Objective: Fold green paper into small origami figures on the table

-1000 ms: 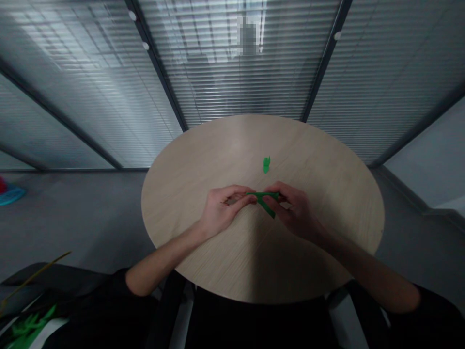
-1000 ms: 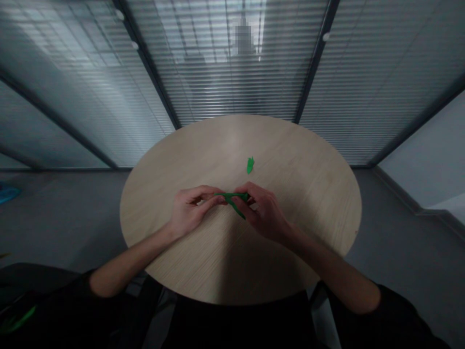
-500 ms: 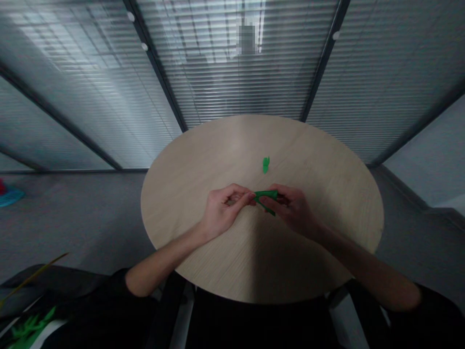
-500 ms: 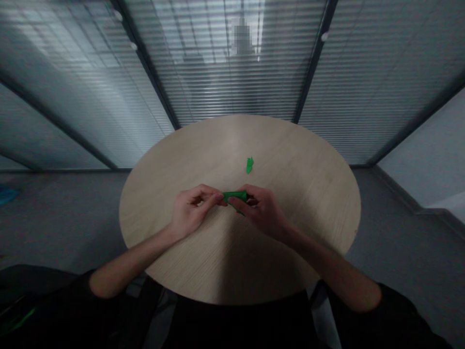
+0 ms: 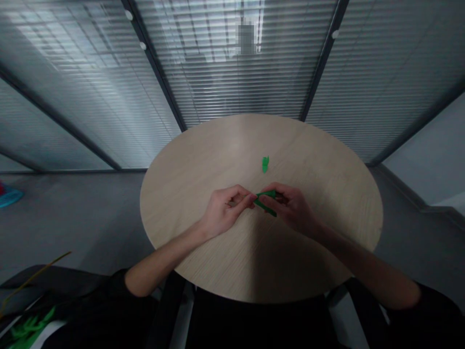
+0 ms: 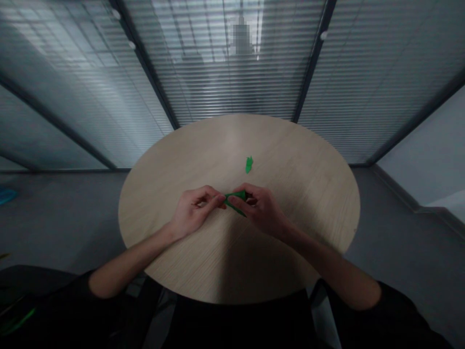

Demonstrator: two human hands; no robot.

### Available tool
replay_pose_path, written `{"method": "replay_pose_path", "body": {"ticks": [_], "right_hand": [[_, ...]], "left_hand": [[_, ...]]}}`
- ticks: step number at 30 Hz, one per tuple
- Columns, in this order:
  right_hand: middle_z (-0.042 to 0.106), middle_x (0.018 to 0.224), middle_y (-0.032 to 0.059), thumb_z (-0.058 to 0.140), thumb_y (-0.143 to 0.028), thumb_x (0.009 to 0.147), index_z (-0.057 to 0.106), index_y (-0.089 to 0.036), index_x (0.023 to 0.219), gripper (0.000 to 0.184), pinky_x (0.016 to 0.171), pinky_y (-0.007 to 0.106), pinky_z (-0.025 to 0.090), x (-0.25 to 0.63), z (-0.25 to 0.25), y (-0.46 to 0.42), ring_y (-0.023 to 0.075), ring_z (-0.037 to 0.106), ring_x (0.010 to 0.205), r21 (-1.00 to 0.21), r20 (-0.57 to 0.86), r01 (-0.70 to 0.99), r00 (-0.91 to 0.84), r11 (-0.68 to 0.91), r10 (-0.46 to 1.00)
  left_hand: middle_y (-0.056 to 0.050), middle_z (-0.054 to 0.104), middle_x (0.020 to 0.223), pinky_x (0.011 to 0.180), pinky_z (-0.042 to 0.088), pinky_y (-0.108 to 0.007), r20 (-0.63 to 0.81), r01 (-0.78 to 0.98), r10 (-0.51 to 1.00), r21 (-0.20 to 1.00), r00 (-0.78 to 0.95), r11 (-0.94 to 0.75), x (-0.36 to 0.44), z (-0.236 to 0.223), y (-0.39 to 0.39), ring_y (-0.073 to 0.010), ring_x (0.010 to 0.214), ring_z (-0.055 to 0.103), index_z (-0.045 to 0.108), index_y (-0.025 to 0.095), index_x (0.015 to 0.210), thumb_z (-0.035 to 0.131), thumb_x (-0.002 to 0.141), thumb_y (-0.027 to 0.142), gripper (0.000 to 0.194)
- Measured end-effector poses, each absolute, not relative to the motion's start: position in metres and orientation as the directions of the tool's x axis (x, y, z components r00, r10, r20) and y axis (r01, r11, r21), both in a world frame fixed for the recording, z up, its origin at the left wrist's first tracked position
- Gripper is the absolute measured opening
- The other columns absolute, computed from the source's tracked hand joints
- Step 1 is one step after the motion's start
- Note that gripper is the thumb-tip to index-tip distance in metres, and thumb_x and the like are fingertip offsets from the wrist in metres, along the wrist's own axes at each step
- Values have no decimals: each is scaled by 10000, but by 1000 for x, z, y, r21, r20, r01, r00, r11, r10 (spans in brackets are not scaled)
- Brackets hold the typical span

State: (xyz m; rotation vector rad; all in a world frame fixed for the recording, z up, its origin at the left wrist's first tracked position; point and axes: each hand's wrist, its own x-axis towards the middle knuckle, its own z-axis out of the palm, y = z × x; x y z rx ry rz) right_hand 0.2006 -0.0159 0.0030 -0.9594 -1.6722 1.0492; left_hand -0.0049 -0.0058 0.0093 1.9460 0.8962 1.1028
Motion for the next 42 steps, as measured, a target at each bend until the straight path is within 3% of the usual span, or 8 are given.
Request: {"method": "replay_pose_path", "body": {"ticks": [5,15,24,42], "right_hand": [[576,606,-25,701,-436,897,680,-158,759,312,466,204,378,202,3,-16,83,485,514,-922,322,127,-275,366,906],[613,663,-6,594,-438,972,659,-164,794,333,512,198,430,202,5,-17,91,536,571,-911,328,153,-294,383,898],[668,680,4,679,-450,917,687,-169,830,294,534,210,483,202,4,-15,105,601,585,-952,267,59,-312,299,912],[710,730,27,721,-379,890,722,-157,822,232,602,240,512,204,6,-17,122,638,652,-938,299,84,-295,337,907]], "left_hand": [[-58,769,720,529,516,-166,390,222,828,836,402,-502,-3,6,-7,-114,598,700,682,146,829,627,976,371,274],[-64,770,723,530,522,-159,382,178,833,859,400,-480,0,6,-8,-110,599,707,646,147,801,628,968,336,253],[-65,767,716,503,494,-171,399,183,837,853,375,-488,-2,1,-8,-104,565,674,653,148,810,627,970,359,266],[-67,766,732,540,544,-176,448,185,805,818,389,-545,-2,4,-9,-116,609,706,655,148,820,620,973,310,225]]}}
